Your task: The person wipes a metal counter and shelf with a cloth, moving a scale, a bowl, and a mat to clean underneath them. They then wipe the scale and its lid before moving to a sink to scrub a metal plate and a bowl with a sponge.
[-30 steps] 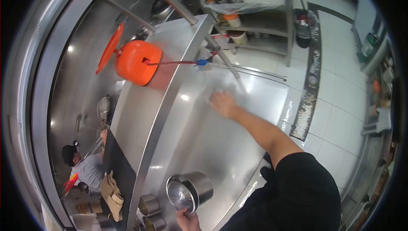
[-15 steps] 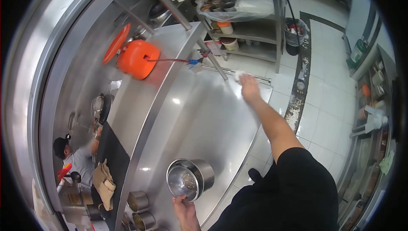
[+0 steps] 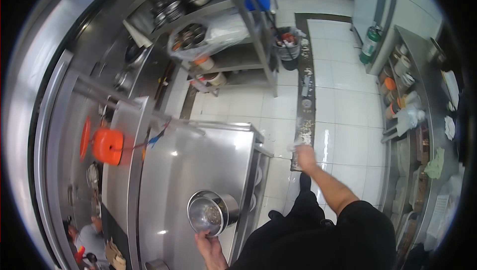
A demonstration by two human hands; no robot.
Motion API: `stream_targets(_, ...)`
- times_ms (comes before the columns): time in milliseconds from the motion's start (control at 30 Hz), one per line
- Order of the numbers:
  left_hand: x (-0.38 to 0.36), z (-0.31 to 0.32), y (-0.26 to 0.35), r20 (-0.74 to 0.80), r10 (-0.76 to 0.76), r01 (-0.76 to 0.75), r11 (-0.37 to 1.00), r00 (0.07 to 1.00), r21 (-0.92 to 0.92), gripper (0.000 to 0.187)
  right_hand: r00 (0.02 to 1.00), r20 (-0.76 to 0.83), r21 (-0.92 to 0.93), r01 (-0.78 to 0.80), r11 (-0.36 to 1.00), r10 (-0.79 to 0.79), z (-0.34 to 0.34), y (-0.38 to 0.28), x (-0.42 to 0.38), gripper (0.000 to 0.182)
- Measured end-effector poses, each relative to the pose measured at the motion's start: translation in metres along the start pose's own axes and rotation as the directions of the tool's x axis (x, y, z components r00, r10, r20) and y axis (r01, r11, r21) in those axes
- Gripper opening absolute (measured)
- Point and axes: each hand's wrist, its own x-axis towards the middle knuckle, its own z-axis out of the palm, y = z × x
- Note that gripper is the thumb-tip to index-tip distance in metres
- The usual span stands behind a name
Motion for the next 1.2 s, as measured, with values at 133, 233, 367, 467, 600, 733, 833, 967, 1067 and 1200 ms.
stream_targets(133,0.022,0.058,-0.027,0.090,-0.055,0.052,0.998,0.994,0.034,0.045,0.875,0.138,-0.125,-0.449,0.885,0.464,-0.081,0.135,-0.014,0.030)
stream_targets(233,0.025,0.115,-0.040,0.158,-0.091,0.085,0.995,0.983,0.046,0.045,0.796,0.121,-0.078,-0.588,0.805,0.593,-0.123,0.183,-0.019,0.035)
stream_targets(367,0.021,0.193,-0.056,0.259,-0.101,0.077,0.992,0.961,0.098,0.046,0.801,0.070,0.134,-0.598,0.790,0.594,-0.124,0.205,0.009,0.029)
stream_targets(467,0.020,0.247,-0.065,0.297,-0.121,0.091,0.990,0.947,0.112,0.046,0.964,-0.002,0.237,-0.258,0.937,0.266,-0.106,0.211,0.041,0.031)
stream_targets(600,0.029,0.312,-0.079,0.351,-0.143,0.101,0.986,0.925,0.135,0.041,0.908,0.082,0.380,-0.409,0.830,0.410,-0.107,0.190,0.107,0.033)
stream_targets(733,0.054,0.372,-0.103,0.359,-0.146,0.103,0.985,0.922,0.135,0.035,0.929,0.167,0.177,-0.357,0.917,0.330,-0.087,0.229,0.148,0.039)
stream_targets(833,0.089,0.410,-0.136,0.389,-0.131,0.093,0.989,0.912,0.114,0.031,0.869,0.412,-0.109,-0.251,0.962,0.274,-0.087,0.286,0.148,0.048)
stream_targets(967,0.120,0.487,-0.158,0.364,-0.157,0.117,0.985,0.918,0.130,0.028,0.589,0.521,-0.242,-0.592,0.768,0.618,-0.094,0.362,0.085,0.069)
stream_targets(1067,0.153,0.547,-0.173,0.411,-0.177,0.075,0.965,0.894,0.253,0.028,0.448,0.660,-0.141,-0.715,0.684,0.604,-0.163,0.353,0.042,0.053)
stream_targets(1200,0.176,0.636,-0.201,0.489,-0.207,0.094,0.965,0.847,0.245,0.029,0.456,0.719,0.216,-0.864,0.455,0.525,-0.263,0.299,0.026,0.033)
